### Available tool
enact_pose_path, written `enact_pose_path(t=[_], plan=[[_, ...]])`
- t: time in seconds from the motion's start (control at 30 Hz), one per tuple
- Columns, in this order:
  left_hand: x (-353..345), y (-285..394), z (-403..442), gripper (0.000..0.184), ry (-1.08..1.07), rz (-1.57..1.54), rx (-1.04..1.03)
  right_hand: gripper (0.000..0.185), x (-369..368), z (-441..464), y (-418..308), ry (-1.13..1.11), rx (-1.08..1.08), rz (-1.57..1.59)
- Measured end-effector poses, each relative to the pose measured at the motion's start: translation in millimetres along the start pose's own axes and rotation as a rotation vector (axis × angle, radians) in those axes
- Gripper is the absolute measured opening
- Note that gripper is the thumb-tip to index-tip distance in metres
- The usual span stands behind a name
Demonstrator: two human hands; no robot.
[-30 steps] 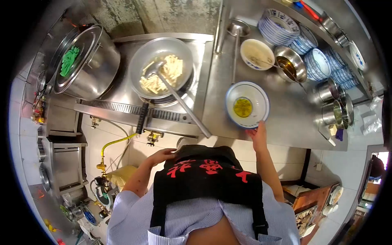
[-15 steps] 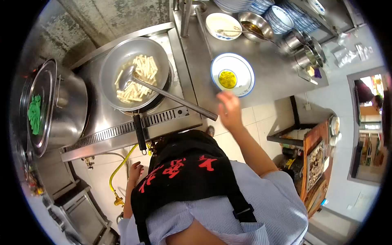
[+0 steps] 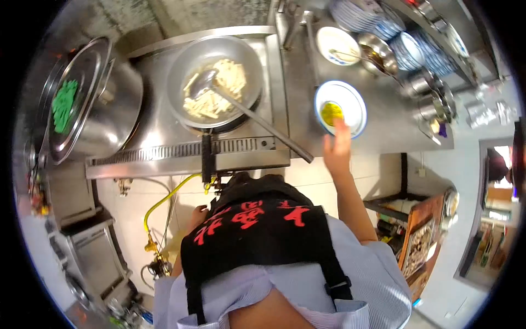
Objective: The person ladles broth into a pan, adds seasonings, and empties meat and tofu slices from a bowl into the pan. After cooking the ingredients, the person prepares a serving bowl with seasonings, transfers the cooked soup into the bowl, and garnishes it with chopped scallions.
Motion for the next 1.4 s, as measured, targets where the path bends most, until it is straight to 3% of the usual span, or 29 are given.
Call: enact_pose_path(t=[0.07, 0.13, 0.23, 0.33, 0.37, 0.47, 0.53, 0.67, 0.73, 0.93, 1.0, 1.1, 1.17, 1.2, 1.33, 1.4], plan=[[-11.3, -0.2, 9.9, 0.044, -0.042, 0.026, 0.018, 0.057, -34.5, 13.5, -47.3, -0.359, -0.013, 0.203], [1.5, 29.1, -17.3, 0.044, 0.006, 0.009, 0.072, 0.063, -66.9, 2.5, -64.3, -0.573, 0.023, 0.334], [16.3, 55.4, -18.4, 0.036, 0.011, -0.521, 0.039, 0.065, -101.7, -17.7, -58.4, -0.784, 0.01, 0.305], [59.8, 106.2, -50.4, 0.037, 0.025, -0.836, 0.049, 0.061, -104.6, -10.3, -56.8, -0.697, 0.062, 0.185], [74.6, 124.4, -61.7, 0.04, 0.054, -0.849, 0.002, 0.057, -98.9, -3.4, -59.1, -0.767, -0.01, 0.221], [103.1, 176.5, -81.3, 0.054, -0.015, -0.796, -0.175, 0.054, -79.6, -1.0, -59.7, -0.522, 0.004, 0.465], [110.1, 205.2, -92.9, 0.059, -0.051, -0.713, -0.161, 0.054, -55.5, -4.4, -59.6, -0.512, -0.08, 0.498], [101.9, 233.7, -72.5, 0.048, -0.072, -0.642, -0.318, 0.054, -16.1, -22.5, -59.2, -0.641, -0.34, 0.485], [103.2, 250.6, -87.5, 0.035, -0.118, -0.586, -0.366, 0.053, -19.5, -32.7, -63.4, -0.693, -0.365, 0.488], [90.5, 249.3, -78.1, 0.032, -0.062, -0.622, -0.417, 0.052, -73.6, -27.9, -88.2, -0.698, -0.335, 0.692], [90.9, 248.0, -85.5, 0.034, -0.009, -0.55, -0.379, 0.05, -66.8, -17.5, -100.1, -0.647, -0.317, 0.682], [83.4, 249.0, -78.8, 0.038, 0.047, -0.424, -0.331, 0.048, -51.0, -32.5, -106.4, -0.808, -0.701, 0.99], [91.5, 253.1, -102.5, 0.045, 0.061, -0.455, -0.238, 0.046, -54.9, -38.0, -111.5, -0.819, -0.819, 1.104], [87.2, 248.9, -87.0, 0.049, 0.161, -0.391, -0.338, 0.047, -59.6, -38.4, -114.6, -0.827, -0.839, 1.072], [144.5, 265.2, -143.8, 0.054, 0.157, -0.072, -0.416, 0.025, -67.4, -37.6, -132.3, -0.769, -0.966, 1.171], [225.8, 265.3, -183.8, 0.047, 0.517, -0.085, -0.591, 0.026, -60.2, -29.1, -140.6, -0.675, -0.99, 1.219]])
Point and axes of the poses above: each hand's wrist, its own z-axis towards the middle knuckle, its own x-axis out of the back of the hand, y = z × x, the point moved 8 cm from there along z, towards the middle knuckle, and after that the axes turned 15 degrees about x, right-handed, at the moved point
